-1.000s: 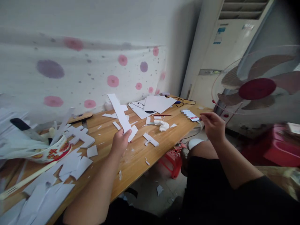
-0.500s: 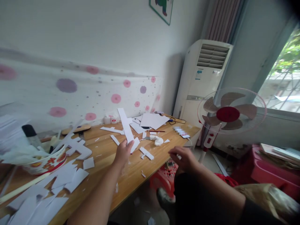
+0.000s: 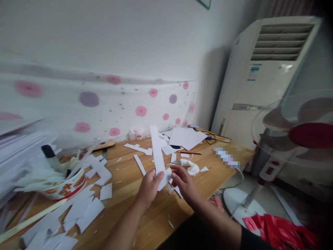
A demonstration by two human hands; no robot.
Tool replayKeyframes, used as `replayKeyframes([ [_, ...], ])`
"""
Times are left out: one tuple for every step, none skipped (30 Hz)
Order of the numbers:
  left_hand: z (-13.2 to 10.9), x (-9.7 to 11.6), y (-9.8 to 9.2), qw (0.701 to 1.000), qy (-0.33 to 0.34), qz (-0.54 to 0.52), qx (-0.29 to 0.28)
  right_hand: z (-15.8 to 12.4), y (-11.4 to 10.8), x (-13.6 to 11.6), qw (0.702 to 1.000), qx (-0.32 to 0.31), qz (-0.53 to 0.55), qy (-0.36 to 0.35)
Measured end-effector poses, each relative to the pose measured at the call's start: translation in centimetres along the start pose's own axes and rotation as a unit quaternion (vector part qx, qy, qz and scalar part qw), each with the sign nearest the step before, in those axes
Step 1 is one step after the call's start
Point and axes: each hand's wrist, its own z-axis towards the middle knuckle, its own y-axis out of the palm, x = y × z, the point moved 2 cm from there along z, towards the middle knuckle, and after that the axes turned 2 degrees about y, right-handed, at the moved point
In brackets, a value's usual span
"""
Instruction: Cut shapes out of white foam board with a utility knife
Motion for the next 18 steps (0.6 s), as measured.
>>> replayKeyframes([
  [-0.1, -0.1, -0.1, 1.000, -0.002, 0.001, 0.002, 0.3, 0.7, 0.3, 0.999, -0.012, 0.025, 0.016],
  [-0.3, -0.2, -0.2, 1.000, -0.004, 0.001, 0.007, 0.6, 1.2, 0.5, 0.998, -0.024, 0.045, 0.031],
  [-0.4, -0.3, -0.4, 1.000, -0.006, 0.002, 0.013, 0.7, 1.6, 0.6, 0.997, -0.035, 0.060, 0.044],
  [-0.5, -0.4, -0.5, 1.000, -0.006, 0.002, 0.021, 0.8, 1.9, 0.7, 0.995, -0.041, 0.072, 0.055],
  [-0.5, -0.5, -0.6, 1.000, -0.007, 0.000, 0.027, 0.9, 2.1, 0.7, 0.994, -0.043, 0.082, 0.065],
  [-0.5, -0.6, -0.7, 0.999, -0.006, -0.002, 0.033, 0.9, 2.2, 0.7, 0.992, -0.040, 0.090, 0.073],
  [-0.6, -0.6, -0.7, 0.999, -0.004, -0.005, 0.037, 1.0, 2.2, 0.6, 0.991, -0.036, 0.096, 0.081],
  [-0.6, -0.6, -0.6, 0.999, -0.002, -0.009, 0.039, 1.1, 2.2, 0.5, 0.990, -0.029, 0.102, 0.089],
  [-0.5, -0.6, -0.6, 0.999, 0.001, -0.012, 0.040, 1.2, 2.2, 0.4, 0.989, -0.022, 0.108, 0.095],
  [-0.5, -0.6, -0.5, 0.999, 0.004, -0.016, 0.041, 1.2, 2.2, 0.2, 0.988, -0.014, 0.113, 0.101],
  [-0.5, -0.6, -0.5, 0.999, 0.007, -0.020, 0.043, 1.3, 2.3, 0.0, 0.987, -0.005, 0.117, 0.105],
  [-0.4, -0.6, -0.5, 0.999, 0.009, -0.025, 0.048, 1.3, 2.3, -0.2, 0.987, 0.003, 0.121, 0.108],
  [-0.3, -0.6, -0.5, 0.998, 0.011, -0.031, 0.054, 1.3, 2.4, -0.4, 0.986, 0.010, 0.123, 0.109],
  [-0.2, -0.6, -0.7, 0.997, 0.010, -0.038, 0.063, 1.3, 2.6, -0.6, 0.986, 0.017, 0.123, 0.110],
  [-0.1, -0.7, -0.8, 0.996, 0.007, -0.046, 0.073, 1.2, 2.7, -0.8, 0.986, 0.021, 0.121, 0.110],
  [0.0, -0.7, -1.1, 0.995, 0.003, -0.056, 0.083, 1.2, 3.0, -1.0, 0.987, 0.024, 0.117, 0.112],
  [0.1, -0.7, -1.3, 0.993, -0.003, -0.067, 0.093, 1.1, 3.2, -1.1, 0.987, 0.025, 0.113, 0.114],
  [0.2, -0.7, -1.7, 0.992, -0.011, -0.079, 0.103, 1.1, 3.5, -1.2, 0.987, 0.026, 0.110, 0.116],
])
